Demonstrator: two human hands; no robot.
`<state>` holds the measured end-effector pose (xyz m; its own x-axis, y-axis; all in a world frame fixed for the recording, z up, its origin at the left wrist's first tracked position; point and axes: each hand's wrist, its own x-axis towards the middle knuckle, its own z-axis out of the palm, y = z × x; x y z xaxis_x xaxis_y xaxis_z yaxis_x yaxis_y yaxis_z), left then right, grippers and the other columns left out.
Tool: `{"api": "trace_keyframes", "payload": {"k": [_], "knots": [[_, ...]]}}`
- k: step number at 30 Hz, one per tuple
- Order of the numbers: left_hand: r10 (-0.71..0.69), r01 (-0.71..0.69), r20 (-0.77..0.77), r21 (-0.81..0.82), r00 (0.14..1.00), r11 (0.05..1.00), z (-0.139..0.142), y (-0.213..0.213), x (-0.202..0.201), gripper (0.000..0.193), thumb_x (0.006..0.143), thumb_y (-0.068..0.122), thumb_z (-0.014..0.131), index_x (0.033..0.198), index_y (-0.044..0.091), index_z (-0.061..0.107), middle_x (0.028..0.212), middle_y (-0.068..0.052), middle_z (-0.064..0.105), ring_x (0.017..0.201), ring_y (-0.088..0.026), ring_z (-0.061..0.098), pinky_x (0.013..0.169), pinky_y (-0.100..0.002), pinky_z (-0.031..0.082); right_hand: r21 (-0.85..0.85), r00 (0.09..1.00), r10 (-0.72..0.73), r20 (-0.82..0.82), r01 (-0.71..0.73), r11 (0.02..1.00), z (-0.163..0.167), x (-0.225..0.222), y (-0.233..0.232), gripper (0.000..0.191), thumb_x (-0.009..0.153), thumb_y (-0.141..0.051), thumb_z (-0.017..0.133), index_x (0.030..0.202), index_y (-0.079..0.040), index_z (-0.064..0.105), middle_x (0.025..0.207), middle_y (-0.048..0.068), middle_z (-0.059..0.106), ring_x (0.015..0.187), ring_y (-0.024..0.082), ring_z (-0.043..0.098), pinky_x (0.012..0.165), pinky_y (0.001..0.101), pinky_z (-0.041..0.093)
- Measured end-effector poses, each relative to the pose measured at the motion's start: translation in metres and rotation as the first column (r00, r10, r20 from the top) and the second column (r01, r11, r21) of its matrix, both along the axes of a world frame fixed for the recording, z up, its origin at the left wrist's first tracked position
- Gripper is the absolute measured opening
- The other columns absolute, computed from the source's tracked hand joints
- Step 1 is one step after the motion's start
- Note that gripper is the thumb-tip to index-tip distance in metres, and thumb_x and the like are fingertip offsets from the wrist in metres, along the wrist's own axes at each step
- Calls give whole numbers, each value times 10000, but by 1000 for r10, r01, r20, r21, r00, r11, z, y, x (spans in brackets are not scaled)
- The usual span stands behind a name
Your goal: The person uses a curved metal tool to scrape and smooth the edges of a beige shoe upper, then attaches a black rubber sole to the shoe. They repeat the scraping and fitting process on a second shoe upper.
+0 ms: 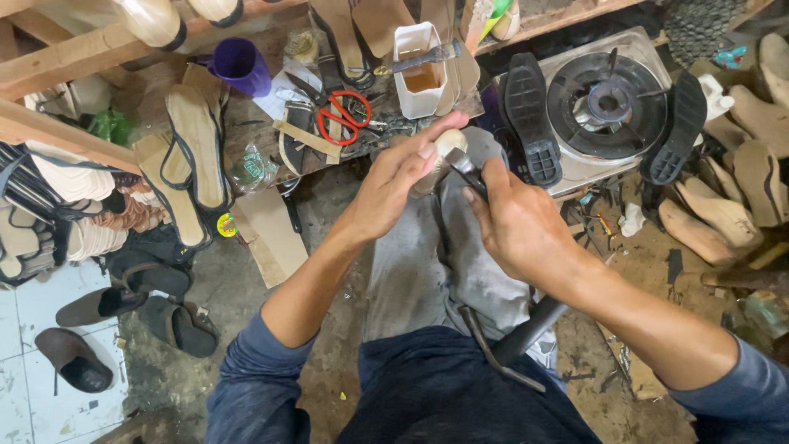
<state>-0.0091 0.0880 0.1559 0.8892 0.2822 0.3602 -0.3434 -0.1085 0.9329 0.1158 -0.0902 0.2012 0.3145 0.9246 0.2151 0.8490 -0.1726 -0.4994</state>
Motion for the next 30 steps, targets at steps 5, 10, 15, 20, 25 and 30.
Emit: {"api": "trace_keyframes", "payload": {"k": [5,10,15,20,25,30], "knots": [[-11,-20,-139,-220,990,975,-3,2,1,521,1101,270,575,1561,31,530,1329,-56,632,1090,-108,527,971,-262,435,-10,1000,-1,5,1,1000,-10,-2,0,259,1015,-161,607,1016,33,435,864,293,634,696,520,608,590,578,474],[-47,17,-73,-370,996,929,-6,3,2,483,1056,216,667,1484,9,584,1368,-58,656,1216,-110,586,1086,-277,456,21,999,1,50,-2,1000,-20,-4,3,272,1012,-162,624,1015,33,434,809,281,616,683,512,609,581,572,479],[-22,-1,-68,-313,997,950,-1,7,4,457,1049,178,661,1462,-8,601,1439,-71,646,1306,-137,590,1148,-306,454,70,987,104,121,-113,991,-6,5,4,256,988,-129,618,1019,47,436,861,291,611,765,504,620,630,547,489],[238,-220,-35,276,971,936,1,-13,7,454,1112,107,519,1556,26,466,1428,-118,657,1287,-206,649,1147,-323,494,-151,903,277,330,-239,959,25,18,-20,189,819,36,551,1000,68,504,946,275,624,886,436,656,769,476,523],[297,-338,162,486,941,806,-2,-32,1,618,1054,-43,466,1628,62,263,1540,-181,558,1360,-306,615,1162,-344,469,-201,667,1,-745,-226,953,25,8,-23,221,971,-170,612,1071,24,653,1007,164,736,970,303,722,839,395,581],[270,-332,194,506,943,796,0,-40,-6,769,996,-100,441,1636,38,38,1617,-197,416,1436,-339,544,1222,-370,418,-36,132,-13,-991,-174,984,16,1,-26,284,979,-190,598,1158,21,659,1074,118,746,1033,234,747,941,427,606]]}}
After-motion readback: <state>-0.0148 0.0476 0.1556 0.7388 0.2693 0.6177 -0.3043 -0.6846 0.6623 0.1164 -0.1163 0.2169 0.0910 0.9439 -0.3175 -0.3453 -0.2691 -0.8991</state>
